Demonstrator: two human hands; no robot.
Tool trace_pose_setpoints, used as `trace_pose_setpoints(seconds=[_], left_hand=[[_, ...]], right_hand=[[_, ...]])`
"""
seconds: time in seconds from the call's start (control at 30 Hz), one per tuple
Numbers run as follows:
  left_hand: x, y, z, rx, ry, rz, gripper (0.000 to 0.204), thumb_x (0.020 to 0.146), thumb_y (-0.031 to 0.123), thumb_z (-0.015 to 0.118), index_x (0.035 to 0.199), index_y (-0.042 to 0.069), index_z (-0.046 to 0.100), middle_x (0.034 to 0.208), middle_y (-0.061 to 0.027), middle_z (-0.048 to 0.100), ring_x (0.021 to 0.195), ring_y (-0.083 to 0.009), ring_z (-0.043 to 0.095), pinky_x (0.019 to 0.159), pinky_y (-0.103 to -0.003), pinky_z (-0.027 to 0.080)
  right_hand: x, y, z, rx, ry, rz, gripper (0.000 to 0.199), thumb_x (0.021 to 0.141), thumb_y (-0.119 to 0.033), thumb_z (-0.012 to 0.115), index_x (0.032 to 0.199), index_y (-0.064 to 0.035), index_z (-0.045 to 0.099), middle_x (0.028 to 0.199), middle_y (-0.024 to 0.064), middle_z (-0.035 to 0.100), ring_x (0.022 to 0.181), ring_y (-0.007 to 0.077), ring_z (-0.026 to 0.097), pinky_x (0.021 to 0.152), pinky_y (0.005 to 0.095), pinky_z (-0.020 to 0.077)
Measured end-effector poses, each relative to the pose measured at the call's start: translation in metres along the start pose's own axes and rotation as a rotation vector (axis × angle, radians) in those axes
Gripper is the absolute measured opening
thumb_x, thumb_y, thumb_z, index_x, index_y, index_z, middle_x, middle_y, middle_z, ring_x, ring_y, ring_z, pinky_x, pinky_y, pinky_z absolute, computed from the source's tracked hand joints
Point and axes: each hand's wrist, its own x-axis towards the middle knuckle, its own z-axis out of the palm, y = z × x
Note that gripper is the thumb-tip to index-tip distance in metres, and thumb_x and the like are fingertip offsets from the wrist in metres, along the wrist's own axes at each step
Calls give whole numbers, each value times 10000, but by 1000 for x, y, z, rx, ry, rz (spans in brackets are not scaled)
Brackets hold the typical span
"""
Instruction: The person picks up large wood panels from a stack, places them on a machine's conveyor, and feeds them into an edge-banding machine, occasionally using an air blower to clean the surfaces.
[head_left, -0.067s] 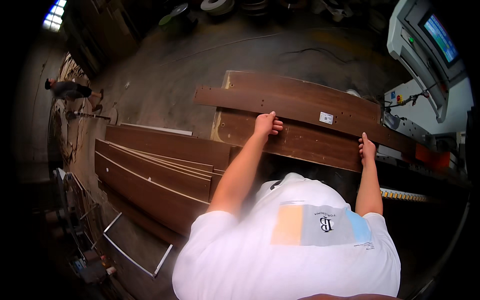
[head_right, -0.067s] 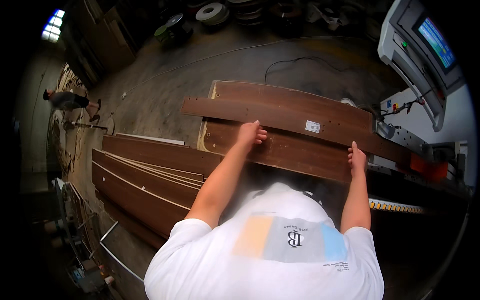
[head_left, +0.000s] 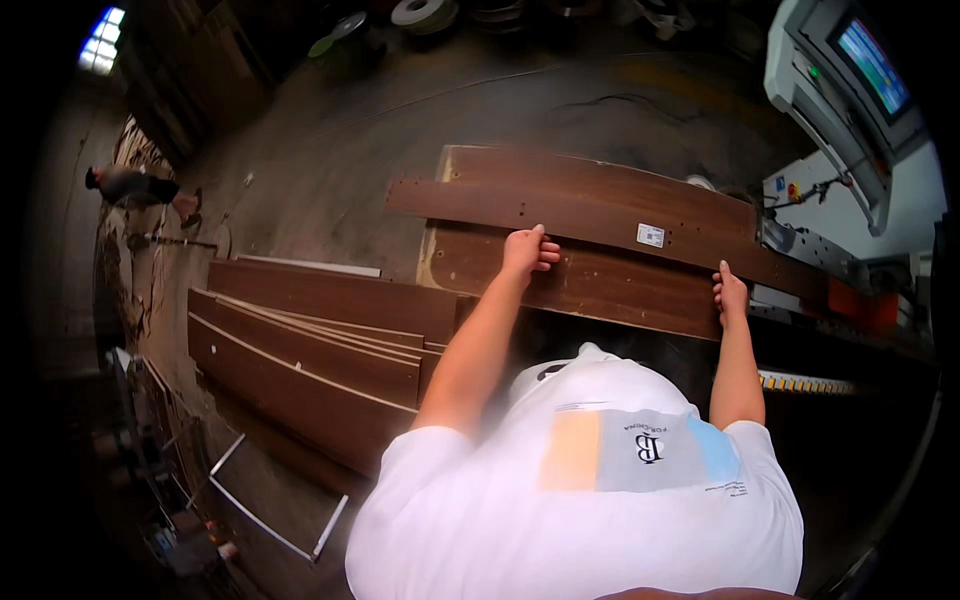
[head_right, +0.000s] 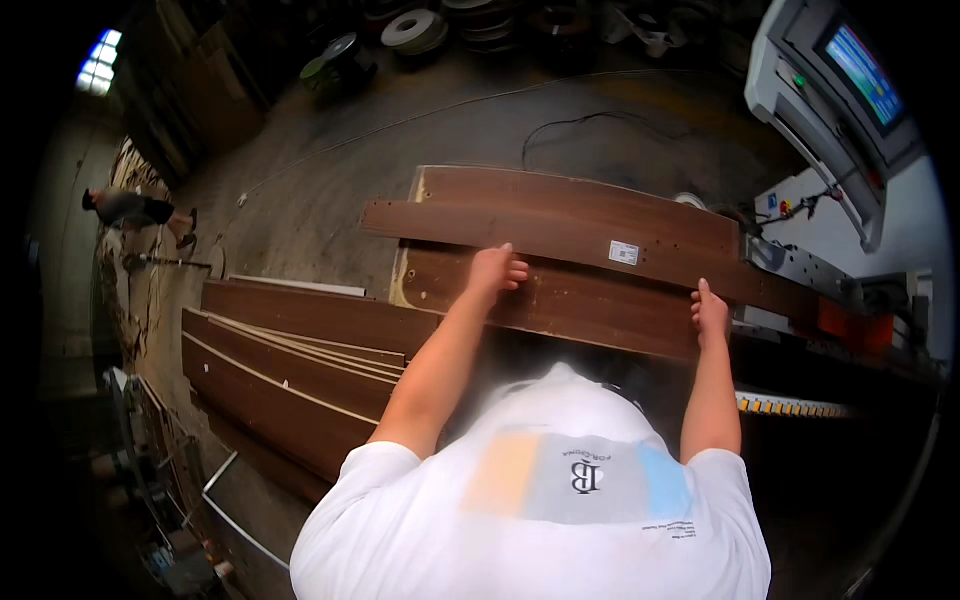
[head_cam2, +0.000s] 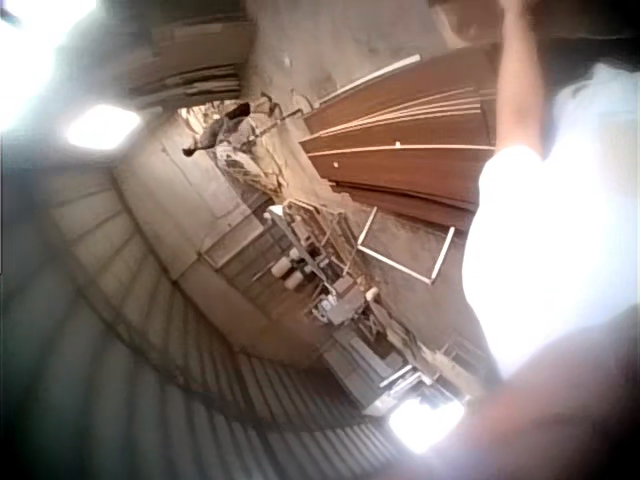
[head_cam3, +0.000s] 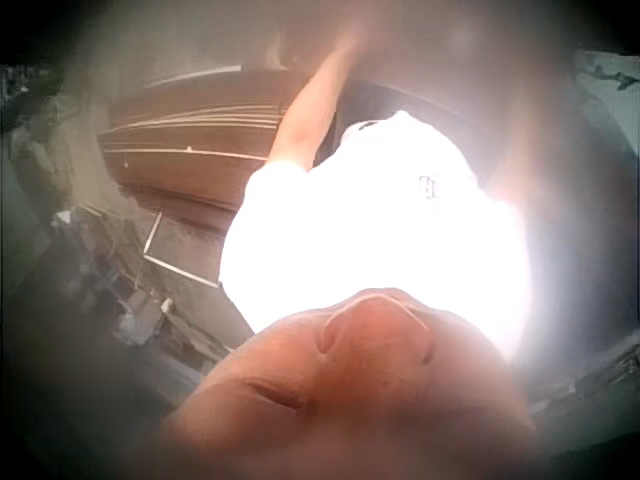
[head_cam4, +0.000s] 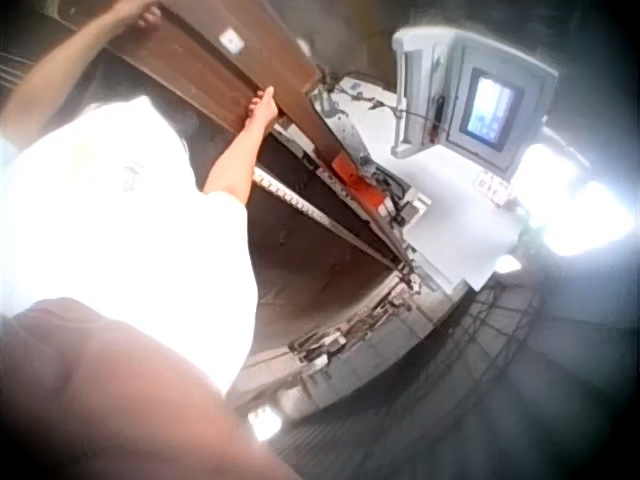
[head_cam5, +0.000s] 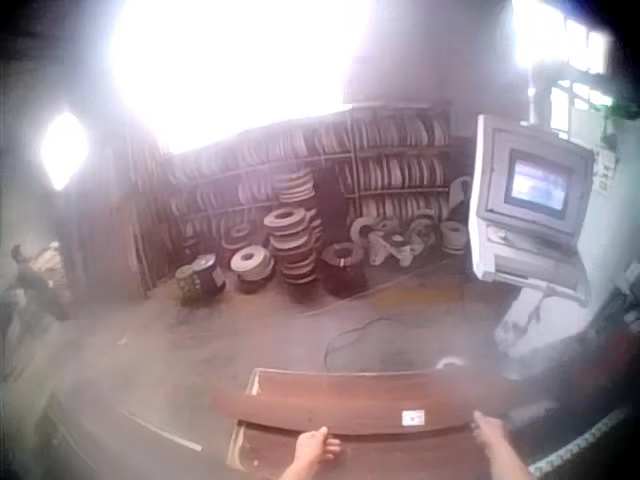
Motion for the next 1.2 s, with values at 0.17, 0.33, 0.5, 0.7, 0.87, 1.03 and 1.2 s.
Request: trace_pose_setpoints(seconds=[0.17, 0.33, 0.5, 0.7, 0.87, 1.03, 1.2], left_hand=[[14, -15, -9, 0, -33, 8, 345, 1020, 308, 508, 999, -22, 603, 871, -159, 712, 646, -182, 677, 492, -263, 524], [8, -5, -2, 62, -5, -22, 336, 1028, 299, 503, 1011, -22, 597, 884, -153, 712, 643, -177, 678, 482, -255, 519], [4, -2, -2, 55, -37, -27, 334, 1035, 300, 497, 1020, -19, 595, 879, -141, 708, 640, -169, 668, 484, -251, 508], [5, -2, -5, 72, -40, -30, 345, 1033, 312, 507, 1029, -22, 592, 886, -135, 707, 650, -170, 669, 493, -257, 514], [7, -5, -4, 104, -34, -36, 317, 1030, 322, 522, 1023, 12, 590, 871, -97, 703, 652, -153, 665, 500, -253, 516], [6, -6, -5, 97, -60, -24, 302, 1024, 308, 536, 1021, 12, 595, 854, -97, 702, 641, -153, 665, 486, -247, 512], [4, -5, -7, 113, -96, -16, 286, 1019, 293, 544, 1029, 12, 596, 852, -95, 701, 655, -150, 670, 498, -248, 514]], right_hand=[[2, -3, 1, 45, -10, -11, 451, 925, -516, 639, 817, -79, 655, 551, -36, 500, 398, 56, 381, 385, 226, 261], [-1, -5, -2, 113, -7, -10, 468, 945, -502, 615, 805, -56, 630, 563, -17, 488, 418, 80, 417, 396, 243, 289], [2, -1, -3, 148, -7, -14, 466, 950, -489, 610, 806, -46, 620, 566, -12, 491, 420, 84, 421, 394, 249, 294], [5, 1, -3, 178, -1, -10, 458, 961, -475, 597, 805, -44, 616, 568, -4, 501, 419, 90, 429, 392, 253, 298], [6, 2, -3, 190, 18, -7, 455, 960, -464, 605, 808, -35, 615, 574, 7, 516, 412, 97, 430, 387, 254, 296], [4, 0, -2, 172, 29, 4, 479, 958, -501, 596, 804, -48, 603, 559, -10, 487, 416, 86, 418, 391, 253, 292], [7, 2, 1, 196, 38, 10, 479, 954, -498, 607, 804, -44, 601, 561, -8, 482, 412, 86, 410, 387, 248, 283]])
